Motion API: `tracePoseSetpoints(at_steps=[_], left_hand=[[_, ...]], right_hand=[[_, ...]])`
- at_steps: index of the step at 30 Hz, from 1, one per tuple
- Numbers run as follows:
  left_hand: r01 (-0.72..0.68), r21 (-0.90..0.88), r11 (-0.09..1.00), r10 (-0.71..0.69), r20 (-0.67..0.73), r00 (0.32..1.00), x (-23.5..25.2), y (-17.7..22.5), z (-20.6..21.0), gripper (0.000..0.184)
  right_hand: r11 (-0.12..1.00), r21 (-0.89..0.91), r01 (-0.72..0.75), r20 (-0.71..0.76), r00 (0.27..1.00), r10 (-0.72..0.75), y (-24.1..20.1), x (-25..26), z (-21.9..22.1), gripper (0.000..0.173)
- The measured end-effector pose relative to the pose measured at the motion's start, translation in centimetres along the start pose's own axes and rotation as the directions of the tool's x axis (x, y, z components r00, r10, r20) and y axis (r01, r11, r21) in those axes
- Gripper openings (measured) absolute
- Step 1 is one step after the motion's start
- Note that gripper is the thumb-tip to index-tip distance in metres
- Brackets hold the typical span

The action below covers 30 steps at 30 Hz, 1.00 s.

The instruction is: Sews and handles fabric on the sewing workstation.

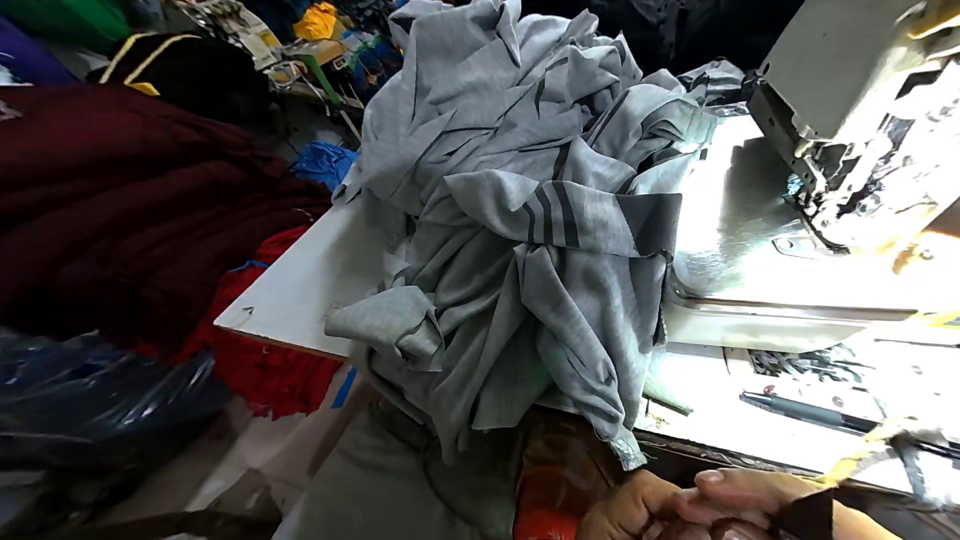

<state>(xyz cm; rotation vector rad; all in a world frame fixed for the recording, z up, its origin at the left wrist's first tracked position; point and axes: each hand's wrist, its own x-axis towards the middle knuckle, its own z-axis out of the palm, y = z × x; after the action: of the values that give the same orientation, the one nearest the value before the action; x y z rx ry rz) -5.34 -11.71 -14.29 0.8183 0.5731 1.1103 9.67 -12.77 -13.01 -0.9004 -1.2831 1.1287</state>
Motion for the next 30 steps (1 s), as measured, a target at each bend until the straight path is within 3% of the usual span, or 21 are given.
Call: tracePoseSetpoints(at_steps=[8, 15, 25, 30], left_hand=[[-0.02, 0.048, 0.999, 0.018, 0.03, 0.999, 0.2, -0.2, -0.7, 0.018], [-0.053, 0.098, 0.994, 0.047, 0.06, 0.997, 0.3, 0.0, -1.0, 0.017], [-0.11, 0.119, 0.987, 0.099, 0.093, 0.991, 0.3, 0.0, -1.2, 0.019], [-0.152, 0.23, 0.961, 0.126, 0.126, 0.984, 0.3, 0.2, -0.9, 0.019]], right_hand=[[1.0, -0.012, -0.016, -0.021, 1.0, 0.015, 0.4, 0.0, -0.5, 0.022], [0.999, 0.0, -0.046, -0.124, 0.991, 0.046, -0.1, 0.1, -1.5, 0.024], [0.997, 0.039, -0.062, -0.079, 0.995, 0.065, -0.8, 0.1, -2.3, 0.025], [0.993, 0.052, -0.107, -0.045, 0.993, 0.109, -1.9, -0.1, -2.9, 0.022]])
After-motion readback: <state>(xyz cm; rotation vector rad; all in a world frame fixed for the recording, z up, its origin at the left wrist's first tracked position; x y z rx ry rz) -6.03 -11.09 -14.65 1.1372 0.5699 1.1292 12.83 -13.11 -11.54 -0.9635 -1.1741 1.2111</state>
